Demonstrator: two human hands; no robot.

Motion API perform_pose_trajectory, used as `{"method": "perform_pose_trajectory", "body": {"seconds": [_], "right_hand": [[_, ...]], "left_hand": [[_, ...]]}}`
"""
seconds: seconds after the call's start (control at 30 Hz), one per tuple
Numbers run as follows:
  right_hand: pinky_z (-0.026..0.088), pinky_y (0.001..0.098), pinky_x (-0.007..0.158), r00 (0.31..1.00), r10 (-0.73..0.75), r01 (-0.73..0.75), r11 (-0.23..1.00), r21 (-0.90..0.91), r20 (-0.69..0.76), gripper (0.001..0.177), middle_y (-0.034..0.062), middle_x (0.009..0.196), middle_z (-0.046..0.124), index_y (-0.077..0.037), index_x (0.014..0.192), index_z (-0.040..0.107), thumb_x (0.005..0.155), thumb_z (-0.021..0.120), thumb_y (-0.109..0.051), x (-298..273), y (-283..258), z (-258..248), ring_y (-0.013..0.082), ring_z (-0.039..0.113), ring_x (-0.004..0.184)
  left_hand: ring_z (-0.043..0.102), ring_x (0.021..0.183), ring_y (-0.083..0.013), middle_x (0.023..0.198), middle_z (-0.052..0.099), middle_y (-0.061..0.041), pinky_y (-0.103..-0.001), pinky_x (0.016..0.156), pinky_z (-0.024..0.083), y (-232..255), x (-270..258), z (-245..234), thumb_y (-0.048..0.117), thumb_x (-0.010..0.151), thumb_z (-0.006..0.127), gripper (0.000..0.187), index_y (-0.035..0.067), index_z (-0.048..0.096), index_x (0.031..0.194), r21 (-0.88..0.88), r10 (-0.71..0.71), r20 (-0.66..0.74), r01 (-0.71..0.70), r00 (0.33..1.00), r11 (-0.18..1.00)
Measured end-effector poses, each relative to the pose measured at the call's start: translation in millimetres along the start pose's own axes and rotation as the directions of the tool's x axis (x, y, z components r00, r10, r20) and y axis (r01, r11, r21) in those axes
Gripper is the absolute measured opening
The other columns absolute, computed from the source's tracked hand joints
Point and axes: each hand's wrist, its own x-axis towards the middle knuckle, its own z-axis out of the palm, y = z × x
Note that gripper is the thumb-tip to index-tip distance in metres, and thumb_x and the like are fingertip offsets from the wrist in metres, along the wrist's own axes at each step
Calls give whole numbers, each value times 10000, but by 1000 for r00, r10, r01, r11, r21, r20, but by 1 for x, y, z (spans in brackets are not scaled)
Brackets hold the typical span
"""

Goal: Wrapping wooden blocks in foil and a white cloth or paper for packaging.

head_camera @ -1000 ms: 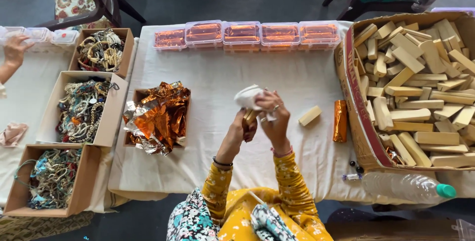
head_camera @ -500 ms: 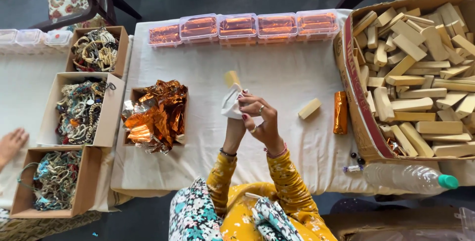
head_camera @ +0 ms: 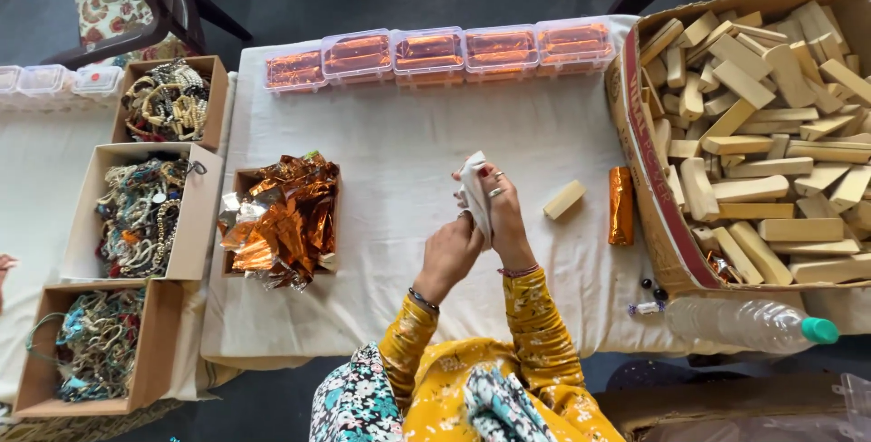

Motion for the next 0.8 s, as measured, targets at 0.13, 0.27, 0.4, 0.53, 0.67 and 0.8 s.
{"method": "perform_pose_trajectory", "body": {"seconds": [0.13, 0.27, 0.4, 0.53, 0.67, 0.8], "right_hand": [[546, 328, 758, 999, 42, -42, 979, -198, -1, 364, 124, 1080, 660, 4, 1376, 620, 1116, 577, -247, 24, 60, -50, 168, 613, 881], [557, 423, 852, 940, -327, 67, 449, -891, -95, 348, 161, 1105, 717, -30, 1282, 646, 962, 657, -168, 28, 125, -124, 314, 686, 979], [503, 471, 952, 871, -444, -115, 236, -965, -212, 372, 219, 1167, 647, -27, 1279, 643, 925, 680, -137, 7, 158, -170, 413, 612, 1084], [455, 473, 992, 829, -526, -90, 210, -974, -190, 414, 217, 1211, 632, 1, 1326, 638, 922, 643, -95, -3, 163, -157, 399, 568, 1123], [443, 454, 1007, 821, -524, -92, 270, -959, -226, 287, 183, 1178, 676, 1, 1203, 708, 948, 605, -83, 0, 179, -166, 359, 587, 1111], [517, 369, 871, 733, -472, -165, 575, -802, -489, 232, 168, 1034, 711, 21, 1132, 706, 1026, 611, -162, 0, 181, -188, 262, 667, 951]], "left_hand": [[701, 853, -388, 864, 746, -167, -502, 763, 539, -42, 16, 25, 427, 993, 508, 440, 45, 721, 949, -41, -182, 141, 189, 973, 981], [587, 1226, -347, 1326, 617, -172, -461, 1024, 461, -121, -13, 88, 419, 965, 605, 534, 23, 592, 1323, 144, 110, -307, -69, 945, 987], [367, 1412, -362, 1560, 346, -230, -516, 1098, 300, -169, -62, 100, 488, 865, 666, 818, 22, 400, 1482, 364, 64, -380, 85, 923, 928], [389, 1399, -268, 1605, 372, -121, -484, 1166, 299, -160, -77, 79, 441, 917, 640, 722, 129, 426, 1532, 463, 99, -250, 29, 963, 886], [396, 1391, -271, 1591, 373, -104, -485, 1160, 297, -152, -74, 74, 429, 915, 636, 699, 152, 426, 1521, 436, 44, -244, 70, 969, 897], [400, 1390, -270, 1572, 389, -96, -485, 1157, 294, -152, -71, 77, 424, 899, 639, 684, 161, 447, 1500, 425, 23, -228, 78, 973, 902]]}}
